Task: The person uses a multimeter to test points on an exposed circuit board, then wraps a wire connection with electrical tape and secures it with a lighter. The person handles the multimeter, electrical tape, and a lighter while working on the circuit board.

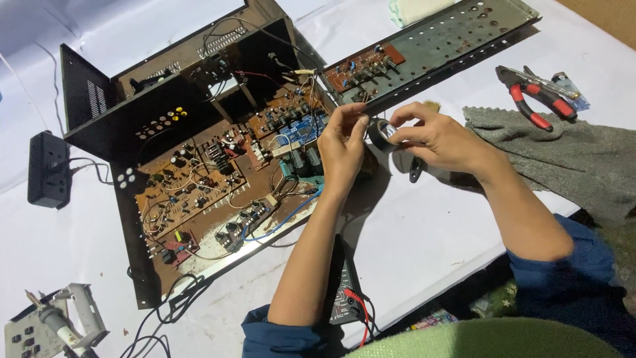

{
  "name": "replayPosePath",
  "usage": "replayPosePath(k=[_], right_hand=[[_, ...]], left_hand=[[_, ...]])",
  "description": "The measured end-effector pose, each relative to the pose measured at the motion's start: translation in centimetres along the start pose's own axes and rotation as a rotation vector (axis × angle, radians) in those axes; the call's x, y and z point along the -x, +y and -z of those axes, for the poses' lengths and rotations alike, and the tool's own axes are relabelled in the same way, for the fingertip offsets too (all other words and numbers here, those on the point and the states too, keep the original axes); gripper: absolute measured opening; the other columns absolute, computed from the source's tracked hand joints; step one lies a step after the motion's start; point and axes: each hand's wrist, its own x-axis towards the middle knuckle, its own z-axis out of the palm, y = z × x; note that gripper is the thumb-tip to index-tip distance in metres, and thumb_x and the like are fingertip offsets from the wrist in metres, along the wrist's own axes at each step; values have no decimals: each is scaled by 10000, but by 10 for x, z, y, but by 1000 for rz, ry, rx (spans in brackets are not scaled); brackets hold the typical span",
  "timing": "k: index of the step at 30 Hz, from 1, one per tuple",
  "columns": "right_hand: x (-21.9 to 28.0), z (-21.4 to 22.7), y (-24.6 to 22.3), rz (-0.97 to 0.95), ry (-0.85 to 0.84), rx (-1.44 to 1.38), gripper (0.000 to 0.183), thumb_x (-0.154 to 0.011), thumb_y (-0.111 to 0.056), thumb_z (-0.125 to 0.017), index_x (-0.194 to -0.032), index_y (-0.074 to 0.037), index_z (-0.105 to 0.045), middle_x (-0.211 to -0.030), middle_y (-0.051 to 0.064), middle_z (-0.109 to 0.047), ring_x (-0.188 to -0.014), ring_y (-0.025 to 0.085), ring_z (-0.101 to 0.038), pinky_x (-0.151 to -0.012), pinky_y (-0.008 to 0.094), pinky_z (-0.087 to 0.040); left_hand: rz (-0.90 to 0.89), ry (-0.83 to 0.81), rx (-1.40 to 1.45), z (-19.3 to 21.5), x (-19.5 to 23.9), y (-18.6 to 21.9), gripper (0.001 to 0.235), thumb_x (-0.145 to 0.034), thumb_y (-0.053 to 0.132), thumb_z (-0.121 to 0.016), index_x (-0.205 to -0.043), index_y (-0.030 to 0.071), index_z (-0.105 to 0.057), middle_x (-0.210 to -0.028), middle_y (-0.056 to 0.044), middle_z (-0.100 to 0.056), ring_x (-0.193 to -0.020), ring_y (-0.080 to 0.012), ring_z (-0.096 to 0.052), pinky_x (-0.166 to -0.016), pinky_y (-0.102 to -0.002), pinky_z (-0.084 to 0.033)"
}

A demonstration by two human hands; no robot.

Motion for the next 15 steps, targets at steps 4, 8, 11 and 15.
replayPosePath(k=[4, 8, 11, 15], right_hand=[[0, 3, 2, -36, -14, 72, 117, -889, -228, -768, -968, -147, -738, -1239, 47, -619, -1168, 289, -646, -919, 401, -562], [2, 3, 5, -66, -23, -13, 178, -860, -281, -806, -928, -134, -733, -1208, 35, -646, -1137, 276, -662, -895, 404, -570], [2, -2, 23, -73, -21, -152, 186, -857, -308, -816, -868, -140, -735, -1158, -9, -657, -1085, 225, -676, -847, 374, -581], [-1, -5, 30, -69, -41, -255, 181, -858, -291, -816, -866, -124, -746, -1130, 29, -670, -1031, 229, -675, -825, 379, -587]], left_hand=[[-12, -3, 1, 0, 0, 0, 219, -954, 94, -701, -1167, 144, -700, -924, -106, -772, -880, -266, -744, -786, -392, -588], [-6, -17, -7, 0, 3, 2, 229, -955, 92, -696, -1178, 141, -688, -930, -107, -770, -882, -267, -744, -794, -400, -587], [-3, -23, 25, 0, 3, 4, 210, -964, 97, -693, -1170, 134, -679, -940, -110, -769, -891, -259, -744, -799, -395, -585], [34, -11, 87, -1, 1, -3, 209, -962, 91, -696, -1167, 120, -666, -942, -111, -767, -897, -238, -740, -807, -394, -585]])
